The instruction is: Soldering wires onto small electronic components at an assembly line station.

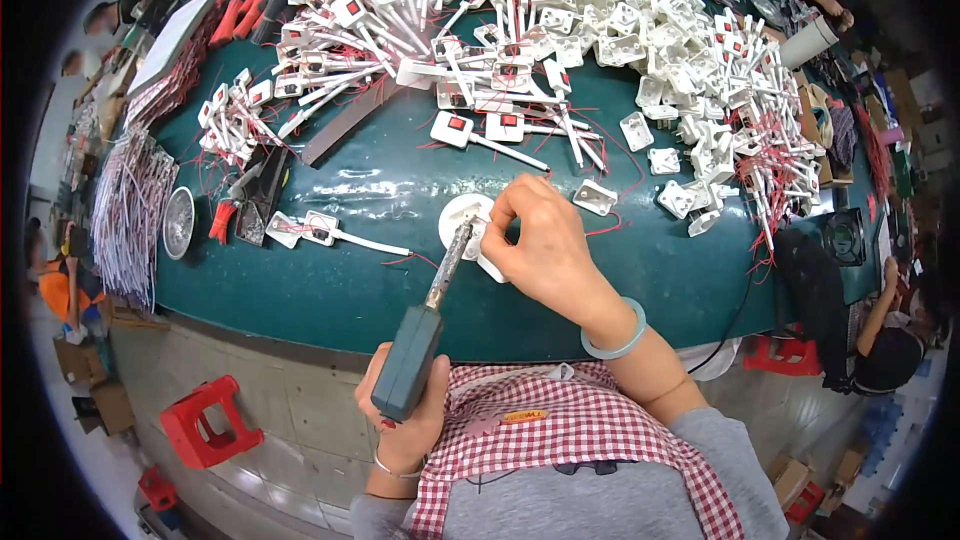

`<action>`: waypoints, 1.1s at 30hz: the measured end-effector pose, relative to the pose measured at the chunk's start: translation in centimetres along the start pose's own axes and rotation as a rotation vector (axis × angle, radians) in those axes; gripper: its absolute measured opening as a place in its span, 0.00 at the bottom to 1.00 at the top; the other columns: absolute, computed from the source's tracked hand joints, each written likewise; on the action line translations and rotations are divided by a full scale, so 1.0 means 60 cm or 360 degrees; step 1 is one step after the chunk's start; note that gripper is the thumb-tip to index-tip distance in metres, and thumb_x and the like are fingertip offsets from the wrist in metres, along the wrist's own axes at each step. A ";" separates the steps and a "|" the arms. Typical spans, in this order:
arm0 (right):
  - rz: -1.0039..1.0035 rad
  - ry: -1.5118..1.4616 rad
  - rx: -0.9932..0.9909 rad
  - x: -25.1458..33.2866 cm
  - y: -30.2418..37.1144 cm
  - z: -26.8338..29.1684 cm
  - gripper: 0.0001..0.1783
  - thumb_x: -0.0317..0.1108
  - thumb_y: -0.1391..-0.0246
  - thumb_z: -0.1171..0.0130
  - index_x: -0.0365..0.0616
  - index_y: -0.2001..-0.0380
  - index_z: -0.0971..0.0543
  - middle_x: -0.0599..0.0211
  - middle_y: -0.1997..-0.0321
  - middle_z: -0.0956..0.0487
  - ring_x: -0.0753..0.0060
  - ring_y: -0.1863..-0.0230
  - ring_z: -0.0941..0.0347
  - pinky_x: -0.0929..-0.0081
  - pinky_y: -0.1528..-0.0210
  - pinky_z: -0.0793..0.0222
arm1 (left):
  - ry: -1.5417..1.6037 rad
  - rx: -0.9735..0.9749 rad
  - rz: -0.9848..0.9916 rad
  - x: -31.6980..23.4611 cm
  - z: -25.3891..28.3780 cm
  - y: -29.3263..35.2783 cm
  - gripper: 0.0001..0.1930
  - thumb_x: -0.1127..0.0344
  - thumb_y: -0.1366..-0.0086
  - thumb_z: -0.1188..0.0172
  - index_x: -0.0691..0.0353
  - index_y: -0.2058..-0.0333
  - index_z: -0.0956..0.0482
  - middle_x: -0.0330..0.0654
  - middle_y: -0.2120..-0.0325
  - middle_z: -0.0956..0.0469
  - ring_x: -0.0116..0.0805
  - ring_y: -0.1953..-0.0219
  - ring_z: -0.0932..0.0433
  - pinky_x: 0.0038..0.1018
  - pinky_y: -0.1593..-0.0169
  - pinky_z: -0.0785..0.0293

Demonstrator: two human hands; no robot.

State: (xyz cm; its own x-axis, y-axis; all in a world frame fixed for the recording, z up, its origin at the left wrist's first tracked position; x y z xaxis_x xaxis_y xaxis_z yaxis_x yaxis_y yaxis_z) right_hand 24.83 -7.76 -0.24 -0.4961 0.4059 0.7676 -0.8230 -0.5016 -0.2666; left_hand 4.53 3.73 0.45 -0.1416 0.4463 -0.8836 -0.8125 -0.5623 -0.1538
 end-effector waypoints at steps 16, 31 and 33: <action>0.0040 0.0123 -0.0040 0.005 -0.002 -0.001 0.08 0.23 0.60 0.37 0.38 0.81 0.28 0.59 0.74 0.26 0.53 0.68 0.26 0.60 0.64 0.30 | 0.0165 -0.0059 0.0152 0.009 0.009 0.008 0.09 0.75 0.44 0.31 0.70 0.67 0.21 0.42 0.75 0.24 0.29 0.76 0.27 0.26 0.73 0.32; 0.0030 0.0132 -0.0045 0.004 -0.003 -0.001 0.07 0.22 0.60 0.38 0.38 0.82 0.28 0.59 0.74 0.26 0.53 0.69 0.26 0.59 0.65 0.30 | 0.0288 -0.0108 0.0241 0.017 0.001 0.006 0.10 0.77 0.45 0.30 0.71 0.64 0.20 0.41 0.72 0.22 0.28 0.73 0.25 0.26 0.70 0.29; 0.0029 0.0134 -0.0043 0.004 -0.003 -0.001 0.07 0.22 0.60 0.38 0.37 0.82 0.28 0.58 0.74 0.26 0.53 0.69 0.26 0.59 0.65 0.30 | 0.0265 -0.0097 0.0174 0.017 -0.001 0.005 0.10 0.77 0.45 0.30 0.71 0.64 0.20 0.42 0.72 0.22 0.28 0.74 0.25 0.26 0.70 0.29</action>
State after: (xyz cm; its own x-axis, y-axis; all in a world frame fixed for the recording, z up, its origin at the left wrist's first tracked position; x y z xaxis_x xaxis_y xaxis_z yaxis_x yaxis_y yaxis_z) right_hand 24.84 -7.50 -0.03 -0.5317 0.4602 0.7110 -0.8202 -0.4892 -0.2967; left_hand 4.16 3.96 -0.50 -0.1275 0.2619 -0.9566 -0.7612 -0.6442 -0.0748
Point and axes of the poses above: each hand's wrist, its own y-axis away from the middle knuckle, its own z-axis out of the back of the hand, x = y × z, the point moved 4 cm from there along -y, towards the middle knuckle
